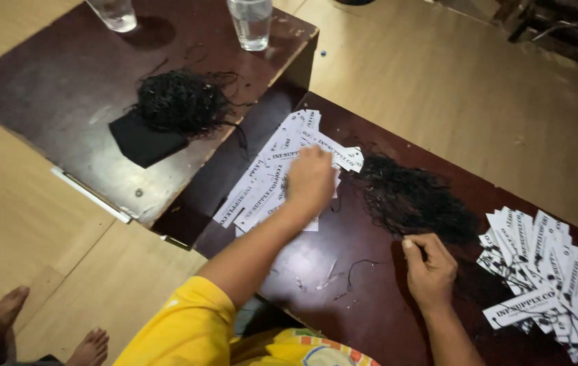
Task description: Manually attaching thin black strings to paper product labels.
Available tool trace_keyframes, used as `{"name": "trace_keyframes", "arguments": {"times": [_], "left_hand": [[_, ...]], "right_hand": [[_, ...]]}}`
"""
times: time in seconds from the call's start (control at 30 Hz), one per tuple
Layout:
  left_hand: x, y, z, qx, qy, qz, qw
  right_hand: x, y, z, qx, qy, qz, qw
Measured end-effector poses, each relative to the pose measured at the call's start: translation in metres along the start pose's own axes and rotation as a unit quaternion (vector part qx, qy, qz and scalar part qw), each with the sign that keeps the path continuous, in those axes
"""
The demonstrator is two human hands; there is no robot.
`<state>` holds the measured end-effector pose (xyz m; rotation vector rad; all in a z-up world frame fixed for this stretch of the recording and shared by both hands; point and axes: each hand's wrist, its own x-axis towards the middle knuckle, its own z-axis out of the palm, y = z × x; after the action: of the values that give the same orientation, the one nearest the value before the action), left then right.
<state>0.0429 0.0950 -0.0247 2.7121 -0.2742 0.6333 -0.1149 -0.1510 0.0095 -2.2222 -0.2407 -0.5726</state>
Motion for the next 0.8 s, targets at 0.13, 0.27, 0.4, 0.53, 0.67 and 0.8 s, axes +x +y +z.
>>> {"name": "trace_keyframes", "arguments": {"times": [0.13, 0.27, 0.4, 0.53, 0.67, 0.8], "left_hand": [[0.012, -0.027, -0.064, 0.020, -0.148, -0.129, 0.980], [0.005, -0.063, -0.023, 0.194, -0.053, -0.082, 0.976], [0.005, -0.061, -0.024, 0.143, -0.076, -0.091, 0.983], [0.011, -0.062, -0.031, 0.076, -0.139, -0.113, 0.981], [0.013, -0.079, 0.007, 0.195, -0.064, -0.126, 0.971], [0.023, -0.071, -0.029, 0.103, -0.128, -0.148, 0.975]], "right_hand": [[-0.002, 0.002, 0.003, -0.014, -0.003, -0.028, 0.999], [-0.001, -0.007, 0.003, -0.022, -0.015, -0.046, 0.999], [-0.001, -0.007, 0.004, -0.018, -0.007, -0.048, 0.999], [-0.002, -0.002, 0.004, -0.020, -0.004, -0.037, 0.999], [-0.004, 0.004, 0.005, -0.014, 0.000, -0.036, 0.999], [0.000, -0.006, 0.001, -0.002, -0.007, -0.047, 0.999]]}}
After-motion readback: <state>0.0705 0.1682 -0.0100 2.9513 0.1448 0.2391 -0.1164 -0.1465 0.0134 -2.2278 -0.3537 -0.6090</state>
